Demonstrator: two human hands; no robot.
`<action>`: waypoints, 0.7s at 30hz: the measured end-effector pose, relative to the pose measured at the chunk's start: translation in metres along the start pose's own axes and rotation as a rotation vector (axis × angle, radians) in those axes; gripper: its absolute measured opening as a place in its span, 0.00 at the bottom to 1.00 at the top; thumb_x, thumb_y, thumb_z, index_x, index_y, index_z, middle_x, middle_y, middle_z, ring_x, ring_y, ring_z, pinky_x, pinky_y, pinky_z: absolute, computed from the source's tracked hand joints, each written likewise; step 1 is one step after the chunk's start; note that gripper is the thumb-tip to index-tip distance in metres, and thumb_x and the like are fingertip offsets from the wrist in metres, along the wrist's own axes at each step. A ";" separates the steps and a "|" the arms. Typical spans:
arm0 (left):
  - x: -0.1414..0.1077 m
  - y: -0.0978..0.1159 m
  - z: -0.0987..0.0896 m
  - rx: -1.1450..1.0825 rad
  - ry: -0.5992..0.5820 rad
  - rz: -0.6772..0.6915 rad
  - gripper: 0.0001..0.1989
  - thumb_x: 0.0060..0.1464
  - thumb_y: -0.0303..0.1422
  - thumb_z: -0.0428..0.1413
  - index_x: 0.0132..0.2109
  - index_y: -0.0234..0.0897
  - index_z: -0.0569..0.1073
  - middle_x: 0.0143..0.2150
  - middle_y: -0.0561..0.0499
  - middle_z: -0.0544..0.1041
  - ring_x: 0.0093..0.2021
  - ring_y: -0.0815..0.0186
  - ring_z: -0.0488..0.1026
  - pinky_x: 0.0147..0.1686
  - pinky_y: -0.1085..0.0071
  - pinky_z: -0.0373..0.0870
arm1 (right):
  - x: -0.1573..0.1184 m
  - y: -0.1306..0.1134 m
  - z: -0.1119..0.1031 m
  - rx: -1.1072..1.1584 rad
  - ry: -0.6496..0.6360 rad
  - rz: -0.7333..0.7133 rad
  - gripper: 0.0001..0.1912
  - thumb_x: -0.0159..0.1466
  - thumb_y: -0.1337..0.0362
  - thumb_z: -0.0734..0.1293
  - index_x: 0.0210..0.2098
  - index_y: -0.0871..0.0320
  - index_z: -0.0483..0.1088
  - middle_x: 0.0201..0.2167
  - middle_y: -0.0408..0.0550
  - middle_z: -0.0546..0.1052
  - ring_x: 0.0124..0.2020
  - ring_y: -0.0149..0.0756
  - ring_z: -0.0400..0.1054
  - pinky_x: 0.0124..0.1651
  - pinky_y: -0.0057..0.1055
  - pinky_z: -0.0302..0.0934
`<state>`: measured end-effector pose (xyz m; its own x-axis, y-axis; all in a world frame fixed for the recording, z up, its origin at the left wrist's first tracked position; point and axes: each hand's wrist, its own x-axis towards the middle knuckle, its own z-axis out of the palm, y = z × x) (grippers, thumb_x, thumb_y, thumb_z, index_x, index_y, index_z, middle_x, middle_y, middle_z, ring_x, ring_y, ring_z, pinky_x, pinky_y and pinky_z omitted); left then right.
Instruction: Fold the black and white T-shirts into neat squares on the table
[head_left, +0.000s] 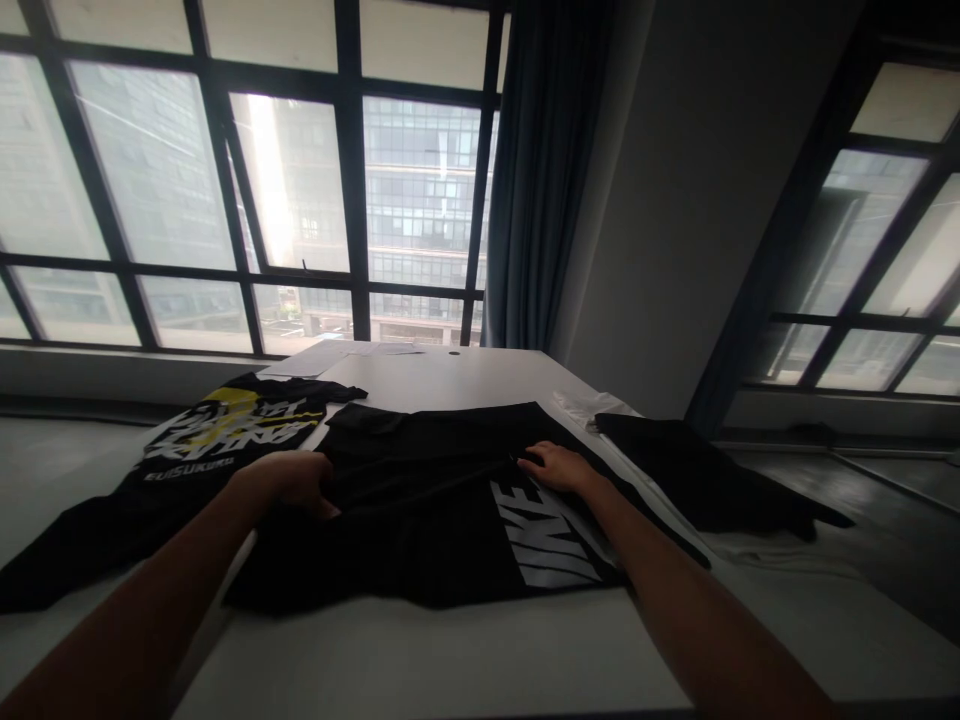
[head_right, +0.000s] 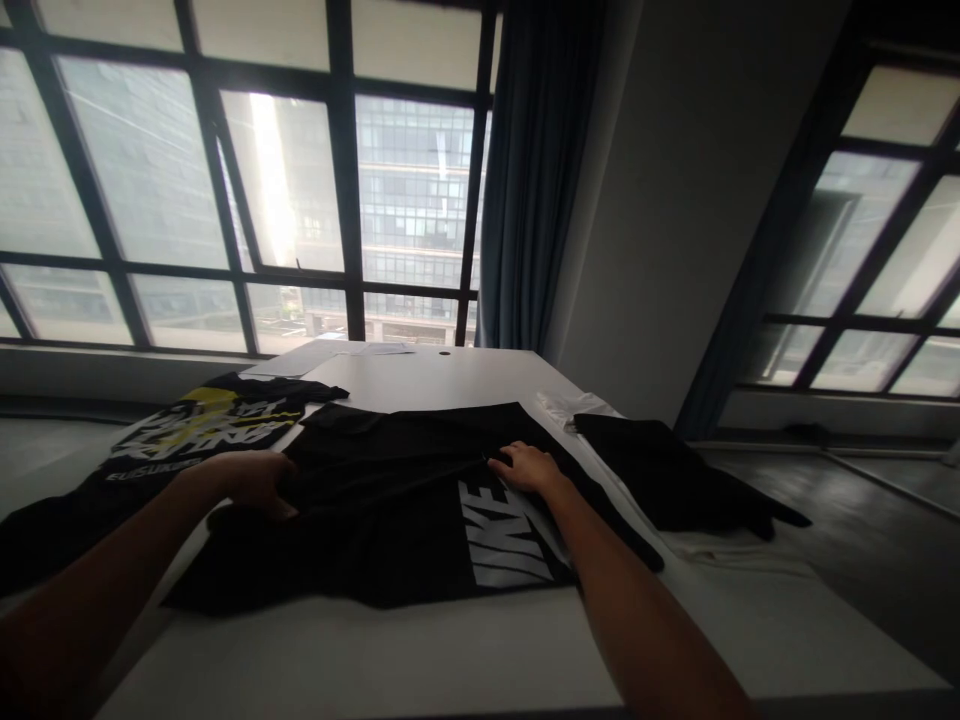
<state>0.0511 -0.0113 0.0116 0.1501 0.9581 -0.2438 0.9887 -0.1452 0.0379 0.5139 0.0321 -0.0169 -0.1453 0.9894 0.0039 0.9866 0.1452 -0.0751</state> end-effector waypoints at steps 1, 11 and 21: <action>-0.001 0.002 -0.002 -0.006 -0.013 0.007 0.30 0.36 0.58 0.61 0.40 0.42 0.81 0.40 0.46 0.83 0.39 0.51 0.79 0.37 0.63 0.71 | -0.002 -0.004 -0.002 -0.003 0.023 -0.006 0.31 0.67 0.41 0.54 0.57 0.53 0.71 0.61 0.54 0.69 0.59 0.50 0.65 0.56 0.44 0.59; 0.061 0.020 0.001 0.005 0.337 0.112 0.14 0.55 0.42 0.52 0.41 0.42 0.79 0.47 0.46 0.80 0.47 0.56 0.75 0.41 0.66 0.68 | -0.007 -0.016 -0.006 -0.007 0.118 -0.118 0.19 0.67 0.53 0.62 0.51 0.55 0.74 0.52 0.53 0.74 0.54 0.45 0.67 0.52 0.38 0.59; 0.158 0.019 -0.024 -0.023 0.136 0.109 0.22 0.45 0.43 0.59 0.48 0.43 0.79 0.46 0.49 0.82 0.45 0.57 0.77 0.41 0.69 0.71 | -0.004 -0.017 -0.004 0.015 0.106 -0.102 0.19 0.67 0.56 0.62 0.52 0.57 0.73 0.53 0.55 0.73 0.54 0.46 0.66 0.53 0.38 0.60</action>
<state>0.0938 0.1430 -0.0030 0.2536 0.9618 -0.1033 0.9660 -0.2462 0.0792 0.4980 0.0254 -0.0117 -0.2354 0.9648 0.1175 0.9657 0.2458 -0.0840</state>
